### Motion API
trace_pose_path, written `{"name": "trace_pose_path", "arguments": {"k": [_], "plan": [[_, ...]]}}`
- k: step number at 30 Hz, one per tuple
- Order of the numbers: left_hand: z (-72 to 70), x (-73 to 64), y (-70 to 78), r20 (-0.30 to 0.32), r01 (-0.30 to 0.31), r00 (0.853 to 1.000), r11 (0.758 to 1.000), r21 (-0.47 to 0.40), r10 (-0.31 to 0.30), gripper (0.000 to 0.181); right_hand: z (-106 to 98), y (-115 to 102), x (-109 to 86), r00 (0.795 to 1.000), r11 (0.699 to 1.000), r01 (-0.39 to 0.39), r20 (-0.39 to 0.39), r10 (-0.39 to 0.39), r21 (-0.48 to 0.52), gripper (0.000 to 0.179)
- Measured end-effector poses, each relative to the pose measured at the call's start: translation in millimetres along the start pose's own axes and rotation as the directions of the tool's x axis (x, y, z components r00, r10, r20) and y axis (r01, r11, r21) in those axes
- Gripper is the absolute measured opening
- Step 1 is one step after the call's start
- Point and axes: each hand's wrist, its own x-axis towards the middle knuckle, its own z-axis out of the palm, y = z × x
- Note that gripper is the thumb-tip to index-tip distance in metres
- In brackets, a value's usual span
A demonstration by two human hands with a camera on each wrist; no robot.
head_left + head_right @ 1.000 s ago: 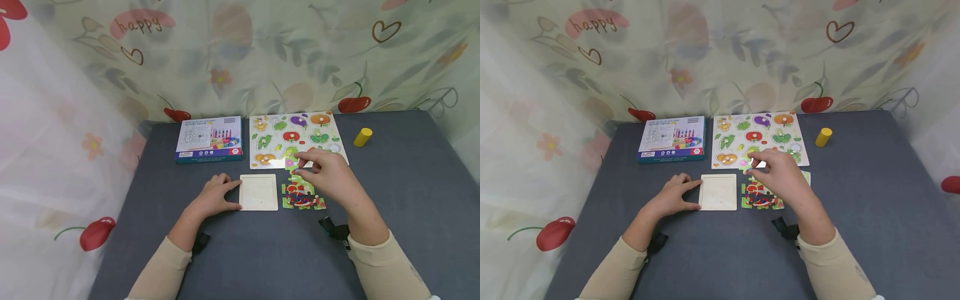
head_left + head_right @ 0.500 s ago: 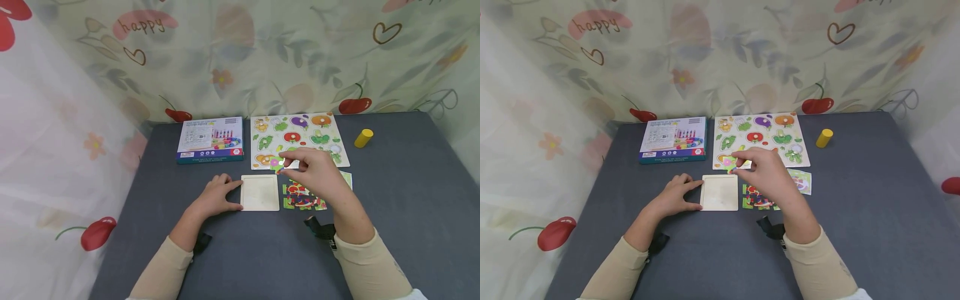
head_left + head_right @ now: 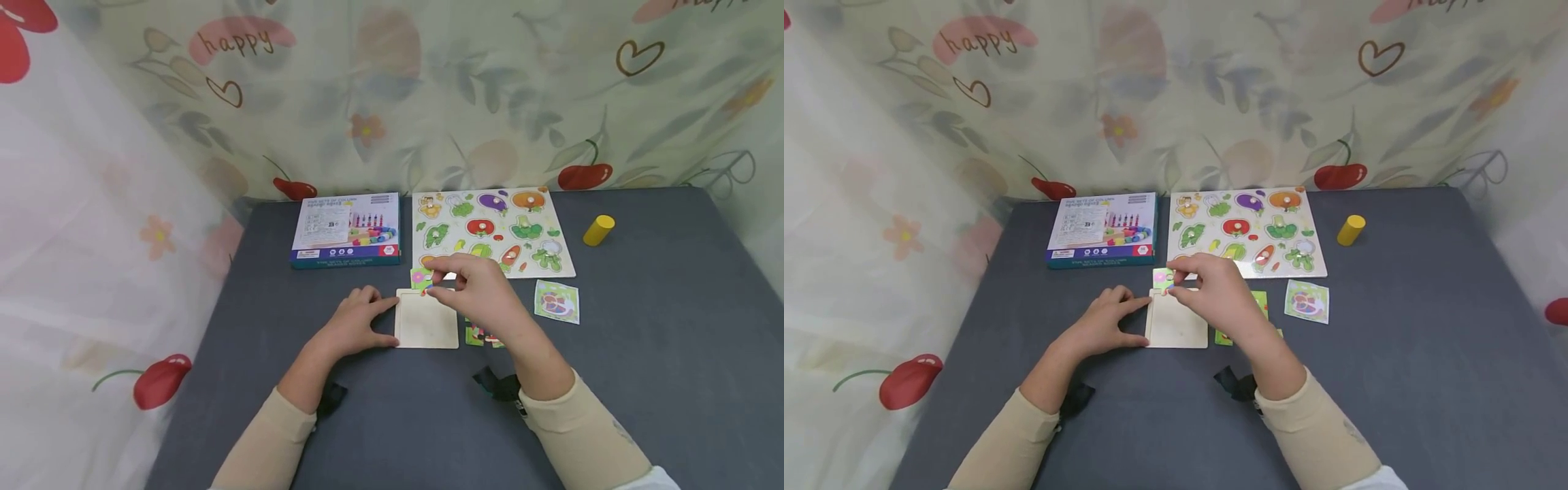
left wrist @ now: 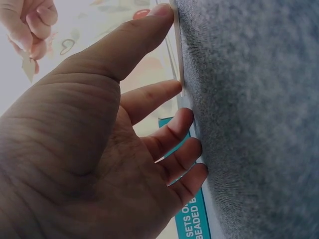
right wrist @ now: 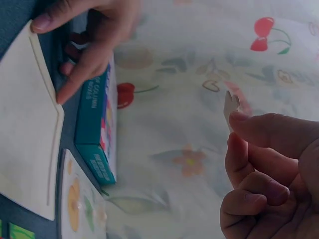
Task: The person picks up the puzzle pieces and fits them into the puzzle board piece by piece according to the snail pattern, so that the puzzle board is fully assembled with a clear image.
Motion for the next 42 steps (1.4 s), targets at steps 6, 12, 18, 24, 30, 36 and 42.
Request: {"name": "trace_pose_path", "arguments": {"k": [6, 12, 18, 24, 30, 36, 42], "plan": [[1.3, -2.0, 0.8, 0.000, 0.006, 1.000, 1.000, -0.007, -0.006, 0.082, 21.2, 7.9, 6.1, 0.999, 1.000, -0.014, 0.043, 0.015, -0.021, 0.033], [0.1, -2.3, -0.8, -0.004, -0.004, 1.000, 1.000, -0.004, 0.004, 0.082, 39.3, 20.9, 14.0, 0.995, 0.997, -0.054, 0.081, 0.058, -0.054, 0.034], [1.8, -1.8, -2.7, -0.022, -0.023, 0.999, 1.000, -0.001, 0.023, 0.081, 49.5, 32.3, 19.9, 0.991, 0.995, -0.088, 0.098, 0.092, -0.047, 0.033], [2.6, -2.3, -3.5, -0.033, -0.037, 0.999, 0.999, 0.003, 0.037, 0.080, 56.4, 43.7, 25.8, 0.986, 0.991, -0.126, 0.103, 0.130, -0.044, 0.030], [0.8, -2.7, -3.0, -0.028, -0.040, 0.999, 0.999, 0.007, 0.040, 0.080, 62.7, 53.9, 30.0, 0.979, 0.986, -0.166, 0.118, 0.167, -0.023, 0.033], [0.0, -2.2, -2.3, -0.023, -0.036, 0.999, 0.999, 0.004, 0.036, 0.080, 68.6, 63.4, 33.0, 0.974, 0.982, -0.187, 0.123, 0.190, -0.039, 0.031], [-1.1, -0.8, -0.5, 0.014, -0.027, 1.000, 0.999, -0.046, 0.028, 0.081, 74.2, 73.2, 33.2, 0.967, 0.972, -0.205, 0.129, 0.220, -0.114, 0.032]]}}
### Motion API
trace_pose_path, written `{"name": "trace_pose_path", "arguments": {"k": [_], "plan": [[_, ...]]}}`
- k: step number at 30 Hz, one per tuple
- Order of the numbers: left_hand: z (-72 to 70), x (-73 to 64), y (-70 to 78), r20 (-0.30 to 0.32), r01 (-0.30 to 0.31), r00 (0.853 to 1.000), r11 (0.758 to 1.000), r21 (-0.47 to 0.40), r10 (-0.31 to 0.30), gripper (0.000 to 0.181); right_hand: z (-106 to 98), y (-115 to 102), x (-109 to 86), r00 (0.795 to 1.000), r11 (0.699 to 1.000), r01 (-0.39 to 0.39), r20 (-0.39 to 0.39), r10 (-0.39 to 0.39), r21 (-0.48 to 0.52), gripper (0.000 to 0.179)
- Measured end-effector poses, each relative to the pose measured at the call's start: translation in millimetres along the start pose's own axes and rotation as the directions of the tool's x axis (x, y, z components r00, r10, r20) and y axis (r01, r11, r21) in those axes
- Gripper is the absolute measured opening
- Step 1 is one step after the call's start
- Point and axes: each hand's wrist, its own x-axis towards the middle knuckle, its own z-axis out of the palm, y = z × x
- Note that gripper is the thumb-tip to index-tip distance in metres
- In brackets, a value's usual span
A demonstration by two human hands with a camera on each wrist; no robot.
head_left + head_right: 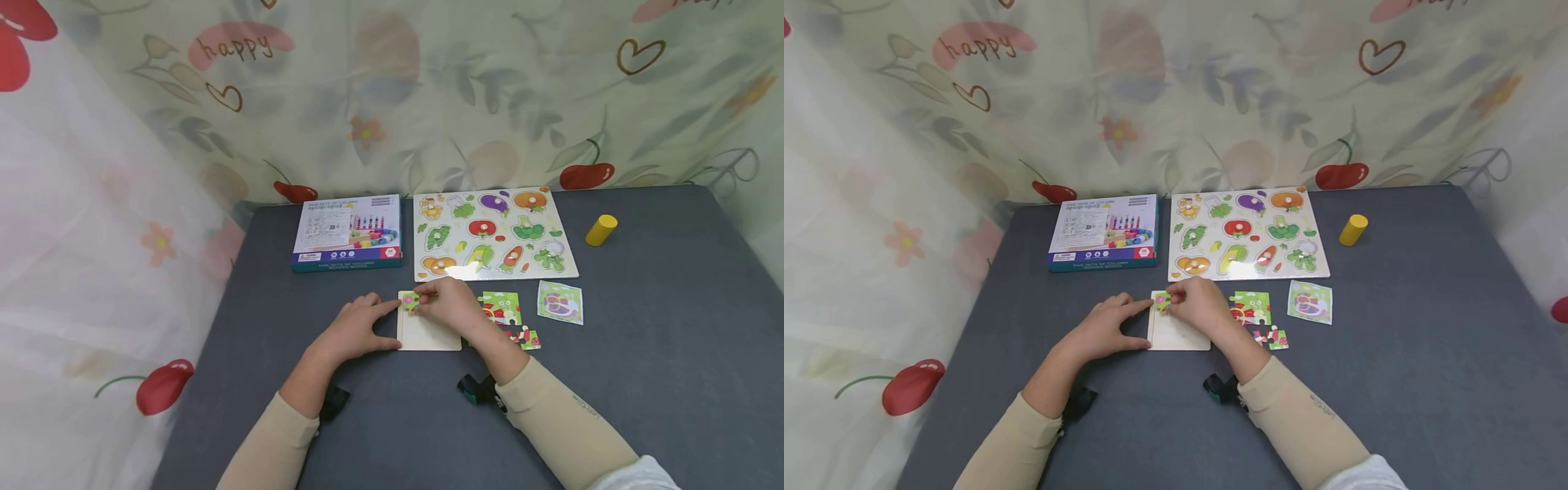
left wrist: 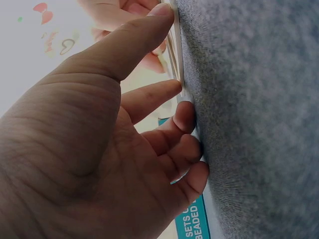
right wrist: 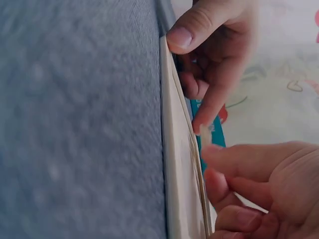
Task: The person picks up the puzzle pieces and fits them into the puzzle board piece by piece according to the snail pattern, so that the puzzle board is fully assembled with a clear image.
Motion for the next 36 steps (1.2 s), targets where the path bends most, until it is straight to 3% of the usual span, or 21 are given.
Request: {"name": "trace_pose_path", "arguments": {"k": [6, 13, 27, 36], "plan": [[0.3, 0.4, -0.3, 0.015, 0.004, 1.000, 0.998, -0.067, -0.003, 0.081, 3.9, 4.4, 1.1, 1.000, 0.998, 0.021, 0.007, -0.021, -0.067, 0.034], [-0.4, -0.6, -2.5, 0.016, 0.016, 1.000, 0.997, -0.078, -0.015, 0.082, 5.4, 1.9, 1.3, 0.999, 0.997, 0.031, 0.009, -0.030, -0.076, 0.035], [0.4, 1.8, -0.7, 0.024, 0.018, 1.000, 0.996, -0.084, -0.016, 0.082, 4.4, 4.6, -0.2, 0.998, 0.989, 0.069, -0.005, -0.070, -0.128, 0.008], [0.3, 1.0, -1.4, 0.018, 0.010, 1.000, 0.995, -0.095, -0.008, 0.081, 7.6, 5.7, 0.6, 0.996, 0.989, 0.074, -0.030, -0.078, -0.126, 0.008]]}}
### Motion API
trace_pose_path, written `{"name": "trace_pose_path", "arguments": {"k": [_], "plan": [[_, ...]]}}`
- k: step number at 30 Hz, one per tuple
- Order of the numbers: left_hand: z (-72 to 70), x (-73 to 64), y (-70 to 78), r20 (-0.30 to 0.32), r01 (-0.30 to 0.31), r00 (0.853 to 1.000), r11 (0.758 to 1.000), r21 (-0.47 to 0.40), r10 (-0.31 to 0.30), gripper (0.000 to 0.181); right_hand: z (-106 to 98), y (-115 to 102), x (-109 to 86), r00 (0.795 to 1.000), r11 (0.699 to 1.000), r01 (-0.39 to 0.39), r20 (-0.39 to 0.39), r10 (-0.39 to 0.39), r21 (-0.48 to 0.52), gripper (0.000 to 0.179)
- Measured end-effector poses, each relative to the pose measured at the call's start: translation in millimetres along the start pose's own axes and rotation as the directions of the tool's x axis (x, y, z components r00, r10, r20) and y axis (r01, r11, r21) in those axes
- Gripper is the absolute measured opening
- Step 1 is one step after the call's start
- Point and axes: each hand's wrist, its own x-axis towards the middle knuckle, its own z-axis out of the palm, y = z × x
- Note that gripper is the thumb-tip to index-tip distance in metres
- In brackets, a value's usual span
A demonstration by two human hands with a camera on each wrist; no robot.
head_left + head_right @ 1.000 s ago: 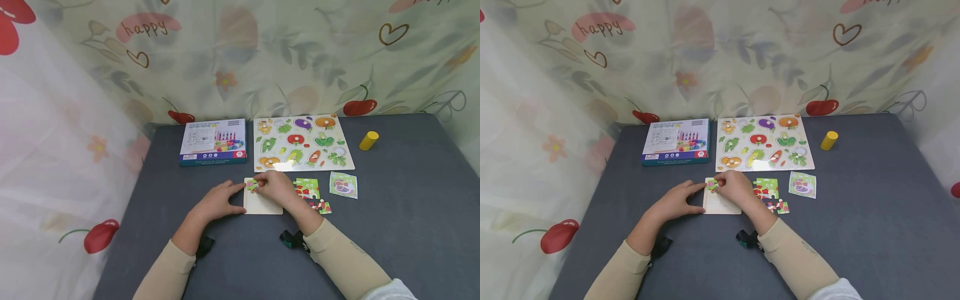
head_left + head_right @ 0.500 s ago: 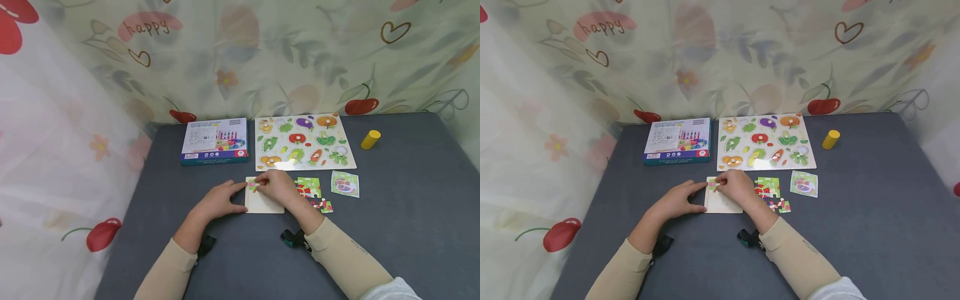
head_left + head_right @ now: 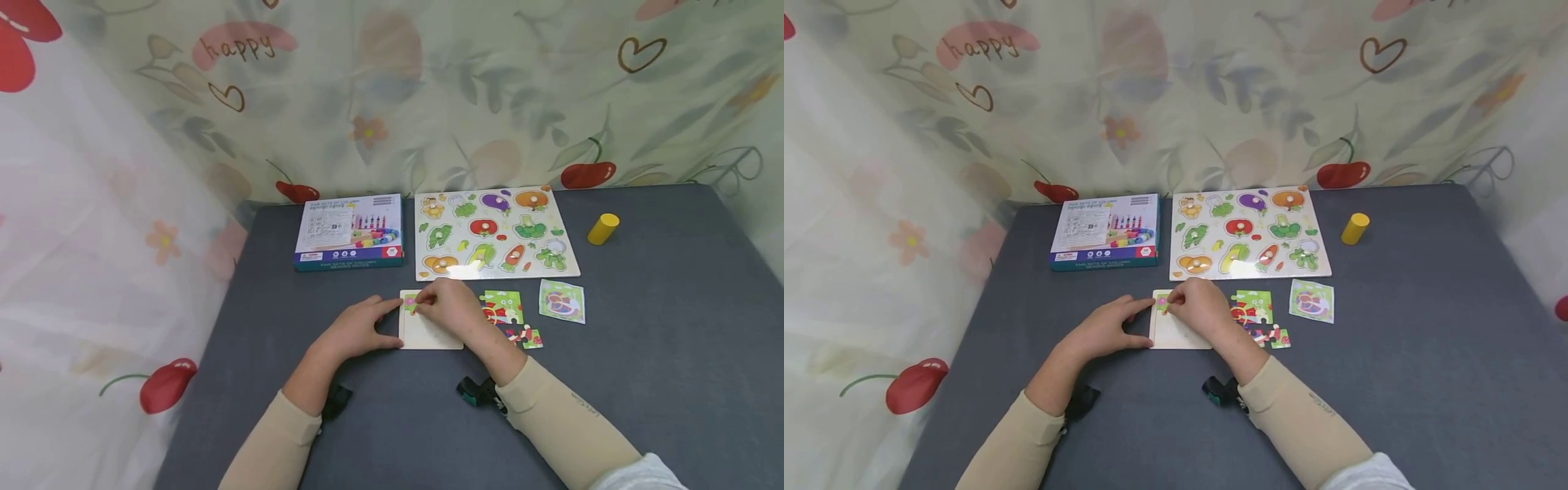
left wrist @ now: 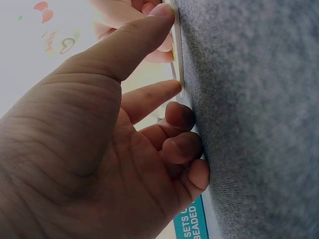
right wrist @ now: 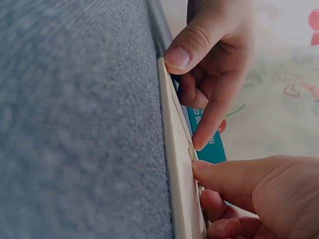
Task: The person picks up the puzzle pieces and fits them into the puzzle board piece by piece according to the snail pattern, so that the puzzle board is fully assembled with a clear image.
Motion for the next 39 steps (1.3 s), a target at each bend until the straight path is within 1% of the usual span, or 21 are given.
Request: {"name": "trace_pose_path", "arguments": {"k": [5, 8, 15, 20, 26, 32, 39], "plan": [[-0.2, -0.5, 0.2, -0.002, -0.002, 1.000, 1.000, -0.003, 0.002, 0.081, -3.2, -2.4, -0.4, 1.000, 1.000, 0.018, 0.006, -0.018, -0.002, 0.014], [-0.1, -0.7, 0.5, -0.003, 0.001, 1.000, 1.000, -0.004, -0.001, 0.081, -9.6, -7.1, -2.8, 0.999, 0.999, 0.032, 0.011, -0.032, 0.000, 0.020], [0.5, -0.7, 0.6, -0.004, 0.001, 1.000, 1.000, -0.011, -0.001, 0.081, -37.2, -28.3, -17.4, 0.996, 0.996, 0.087, 0.021, -0.088, 0.037, 0.028], [1.1, 0.0, -0.2, -0.005, 0.000, 1.000, 1.000, -0.020, -0.001, 0.081, -57.7, -40.3, -29.3, 0.993, 0.993, 0.116, -0.008, -0.116, 0.030, 0.030], [2.1, 0.0, -1.8, -0.007, 0.006, 1.000, 1.000, -0.017, -0.006, 0.082, -79.0, -49.1, -43.4, 0.992, 0.991, 0.125, -0.043, -0.123, 0.056, 0.030], [1.9, -0.1, -1.7, -0.003, 0.016, 1.000, 1.000, -0.016, -0.016, 0.083, -97.6, -47.2, -54.9, 0.990, 0.989, 0.123, -0.086, -0.115, 0.088, 0.029], [1.7, 1.0, -1.5, -0.007, 0.001, 1.000, 1.000, 0.004, -0.001, 0.083, -115.1, -29.8, -57.3, 0.992, 0.990, 0.072, -0.109, -0.059, 0.121, 0.029]]}}
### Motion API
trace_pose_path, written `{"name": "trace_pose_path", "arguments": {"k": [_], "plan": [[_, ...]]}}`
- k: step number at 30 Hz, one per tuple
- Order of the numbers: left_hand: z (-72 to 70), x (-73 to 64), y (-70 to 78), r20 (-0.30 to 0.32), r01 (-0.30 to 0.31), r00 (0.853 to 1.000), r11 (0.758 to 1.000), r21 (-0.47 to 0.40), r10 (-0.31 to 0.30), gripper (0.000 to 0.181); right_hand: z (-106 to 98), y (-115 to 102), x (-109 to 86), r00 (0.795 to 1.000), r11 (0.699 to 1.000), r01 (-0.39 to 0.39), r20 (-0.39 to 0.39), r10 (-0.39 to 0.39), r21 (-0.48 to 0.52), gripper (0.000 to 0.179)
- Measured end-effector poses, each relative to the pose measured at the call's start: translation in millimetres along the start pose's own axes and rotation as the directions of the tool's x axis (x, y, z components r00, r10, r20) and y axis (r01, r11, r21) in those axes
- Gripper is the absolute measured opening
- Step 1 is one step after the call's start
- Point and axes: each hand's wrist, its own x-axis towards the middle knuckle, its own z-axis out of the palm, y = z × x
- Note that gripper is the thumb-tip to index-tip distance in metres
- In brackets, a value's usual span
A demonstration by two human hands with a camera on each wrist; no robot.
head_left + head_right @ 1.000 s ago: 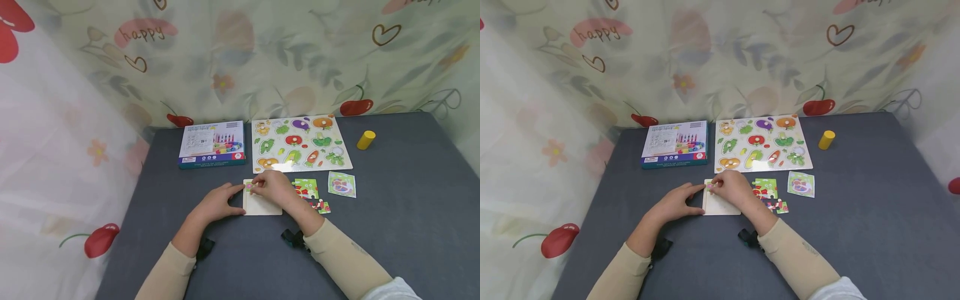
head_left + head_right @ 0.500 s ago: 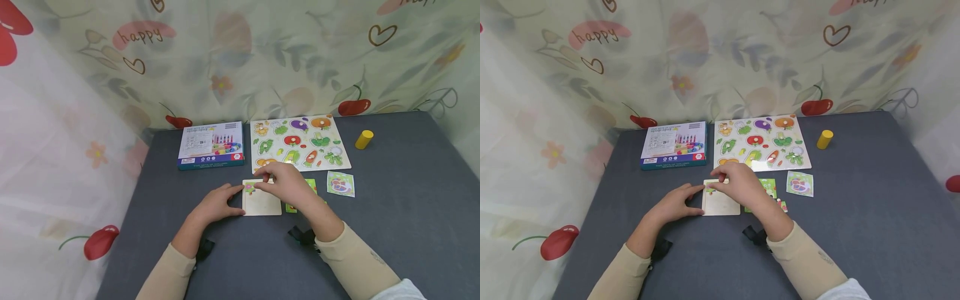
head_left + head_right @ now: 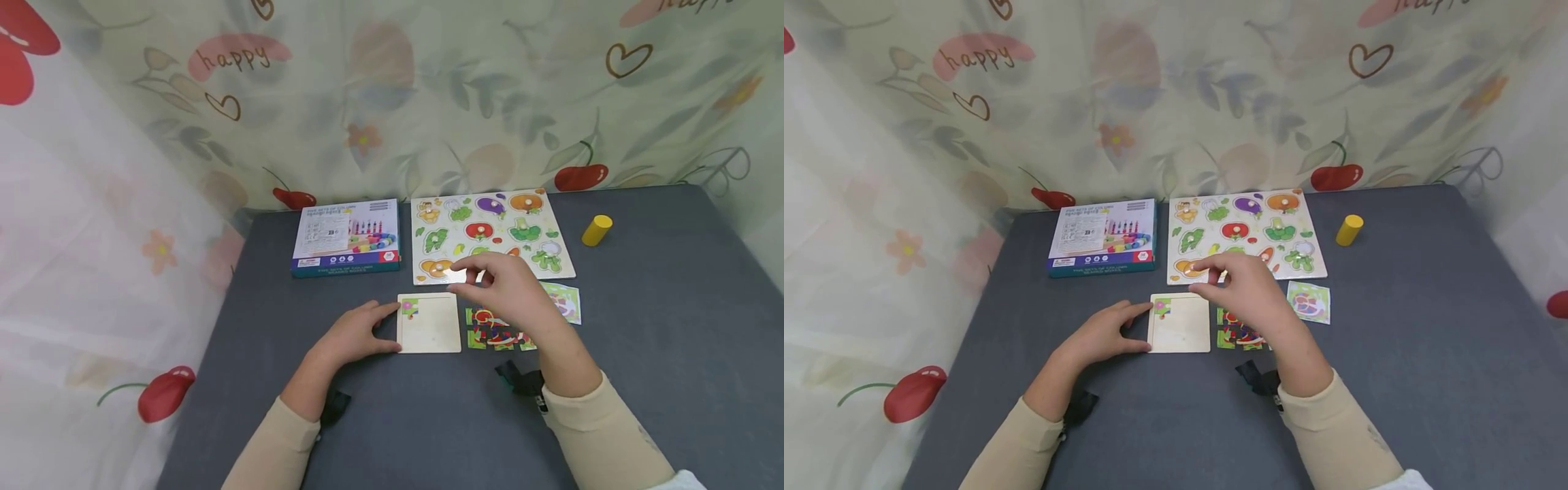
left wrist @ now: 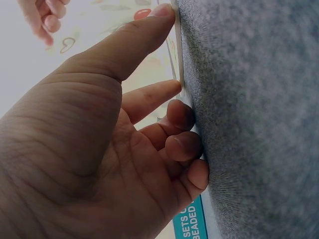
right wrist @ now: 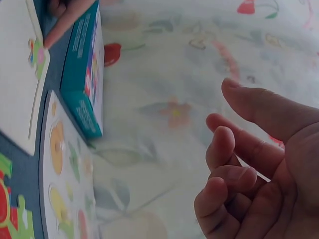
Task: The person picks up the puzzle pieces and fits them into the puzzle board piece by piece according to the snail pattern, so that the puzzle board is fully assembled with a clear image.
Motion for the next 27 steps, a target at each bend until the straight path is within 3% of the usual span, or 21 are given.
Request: {"name": "trace_pose_path", "arguments": {"k": [13, 27], "plan": [[-0.4, 0.3, 0.1, 0.004, 0.003, 1.000, 1.000, 0.007, -0.003, 0.083, -21.0, 35.6, 8.4, 0.995, 0.995, -0.096, 0.030, 0.096, -0.012, 0.037], [-0.7, 0.0, 0.8, 0.013, 0.014, 1.000, 1.000, -0.003, -0.014, 0.083, -22.7, 75.2, 15.5, 0.976, 0.984, -0.176, 0.131, 0.175, 0.001, 0.042]]}}
